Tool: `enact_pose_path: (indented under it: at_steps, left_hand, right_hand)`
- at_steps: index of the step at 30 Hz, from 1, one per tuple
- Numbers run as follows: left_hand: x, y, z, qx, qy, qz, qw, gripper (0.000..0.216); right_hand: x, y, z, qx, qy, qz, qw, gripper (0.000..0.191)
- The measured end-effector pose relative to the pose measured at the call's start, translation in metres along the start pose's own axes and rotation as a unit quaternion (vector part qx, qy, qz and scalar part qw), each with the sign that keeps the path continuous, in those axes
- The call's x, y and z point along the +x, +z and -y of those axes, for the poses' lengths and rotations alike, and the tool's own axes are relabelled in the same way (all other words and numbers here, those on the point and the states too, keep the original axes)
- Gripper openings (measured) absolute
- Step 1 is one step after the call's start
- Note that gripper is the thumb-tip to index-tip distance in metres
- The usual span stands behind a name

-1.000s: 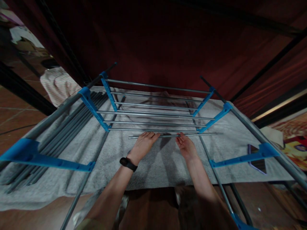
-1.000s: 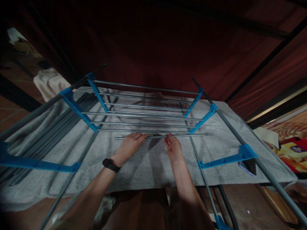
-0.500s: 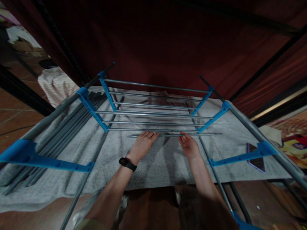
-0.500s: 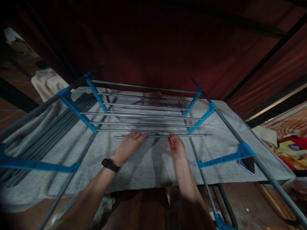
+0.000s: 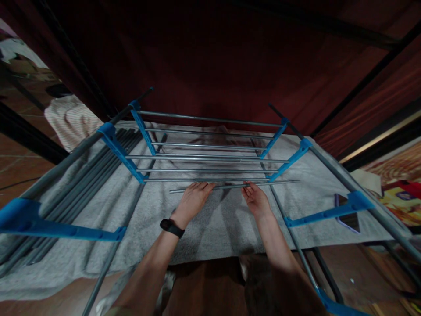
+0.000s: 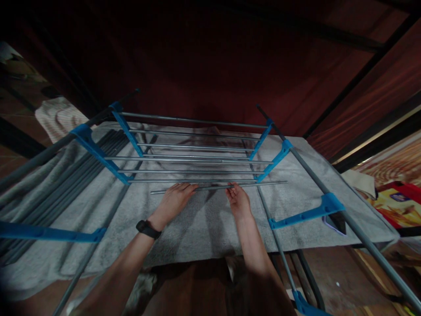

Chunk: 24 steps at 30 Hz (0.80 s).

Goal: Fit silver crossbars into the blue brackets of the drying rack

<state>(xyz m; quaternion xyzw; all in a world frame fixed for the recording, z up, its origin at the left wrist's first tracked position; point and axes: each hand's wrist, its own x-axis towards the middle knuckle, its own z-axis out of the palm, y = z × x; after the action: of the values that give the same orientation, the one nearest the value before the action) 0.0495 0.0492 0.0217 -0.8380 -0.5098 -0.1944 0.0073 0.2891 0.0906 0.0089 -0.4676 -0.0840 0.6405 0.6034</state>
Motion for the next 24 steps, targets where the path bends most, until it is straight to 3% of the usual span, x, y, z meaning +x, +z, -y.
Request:
enact_pose_path:
  at_steps: [15, 24]
  left_hand:
    - [-0.004, -0.006, 0.024, -0.018, -0.036, 0.013, 0.999, 0.030]
    - [-0.003, -0.005, 0.016, -0.038, -0.023, 0.025, 0.999, 0.030]
  right_hand:
    - [0.006, -0.008, 0.014, 0.001, -0.043, -0.022, 0.999, 0.015]
    - [0.004, -0.004, 0.007, -0.007, -0.035, -0.008, 0.999, 0.014]
